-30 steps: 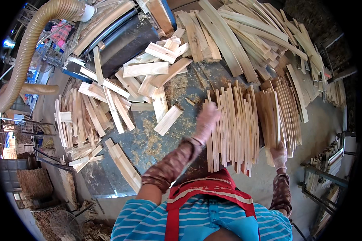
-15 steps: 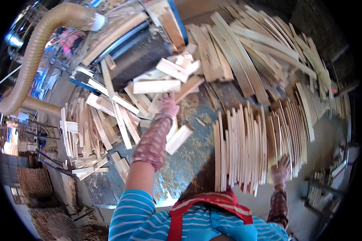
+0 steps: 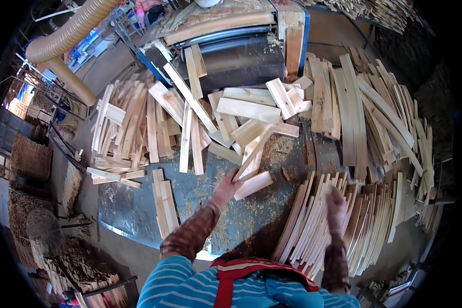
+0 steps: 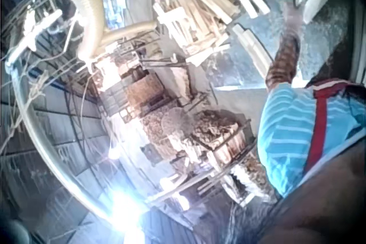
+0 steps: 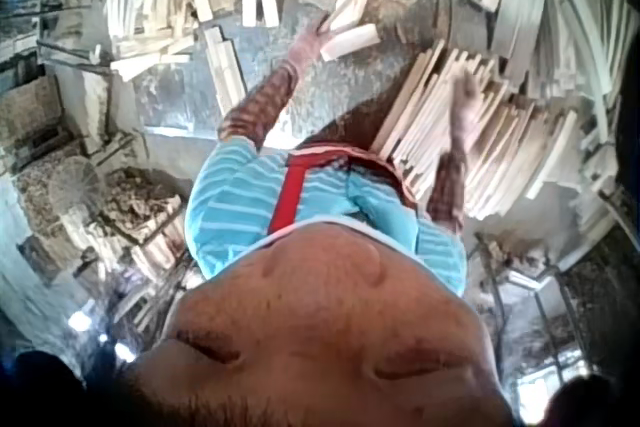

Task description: The person repeatedly picks up small wooden planks from a pile on a metal table, briefly inspects them, and places them into a neat stack. The person occasionally moves to a nearby rack to place a plank before returning to the table to continue sorting.

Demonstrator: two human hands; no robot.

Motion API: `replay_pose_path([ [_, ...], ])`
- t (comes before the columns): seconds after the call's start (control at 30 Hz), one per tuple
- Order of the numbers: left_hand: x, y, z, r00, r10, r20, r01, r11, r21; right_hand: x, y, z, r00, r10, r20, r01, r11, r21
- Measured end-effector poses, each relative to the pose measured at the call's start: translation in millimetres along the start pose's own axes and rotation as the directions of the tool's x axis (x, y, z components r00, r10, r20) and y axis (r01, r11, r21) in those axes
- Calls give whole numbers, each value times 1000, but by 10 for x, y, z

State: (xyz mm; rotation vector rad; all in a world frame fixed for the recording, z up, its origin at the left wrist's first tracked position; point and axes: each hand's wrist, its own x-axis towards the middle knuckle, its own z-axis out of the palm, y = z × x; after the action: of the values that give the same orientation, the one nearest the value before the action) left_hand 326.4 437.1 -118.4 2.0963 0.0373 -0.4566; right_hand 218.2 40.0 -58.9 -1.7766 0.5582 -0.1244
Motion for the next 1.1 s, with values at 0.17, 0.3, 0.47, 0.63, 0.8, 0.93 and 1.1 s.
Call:
replay_pose_path([
  [0.17, -600, 252, 493, 1000, 11, -24, -12, 1000, -7, -95, -170, 2041, 952, 76, 298, -215, 857, 469],
  [0.3, -586, 398, 460, 988, 150, 23, -150, 989, 16, -53, -130, 2525, 892, 435, 123, -449, 881, 146],
  [0.47, 776, 730, -278, 944, 328, 20, -319, 901, 294, -40, 348, 2151, 869, 445, 217, -492, 733, 469],
  [0.63, 2408, 866, -694, 815, 559, -154, -208, 529, 823, 148, 356, 2108, 927, 329, 181, -374, 779, 503],
  [0.8, 2554, 841, -767, 827, 559, 60, -317, 375, 871, 560, 53, 2020, 989, 149, 26, -143, 870, 471],
  [0.93, 1893, 750, -812, 934, 357, 9, -188, 470, 862, 572, -117, 1930, 988, 136, 76, -154, 765, 626],
  [1.1, 558, 604, -648, 989, 118, -86, -93, 964, 251, 192, -231, 2004, 925, 248, 287, -369, 768, 523],
])
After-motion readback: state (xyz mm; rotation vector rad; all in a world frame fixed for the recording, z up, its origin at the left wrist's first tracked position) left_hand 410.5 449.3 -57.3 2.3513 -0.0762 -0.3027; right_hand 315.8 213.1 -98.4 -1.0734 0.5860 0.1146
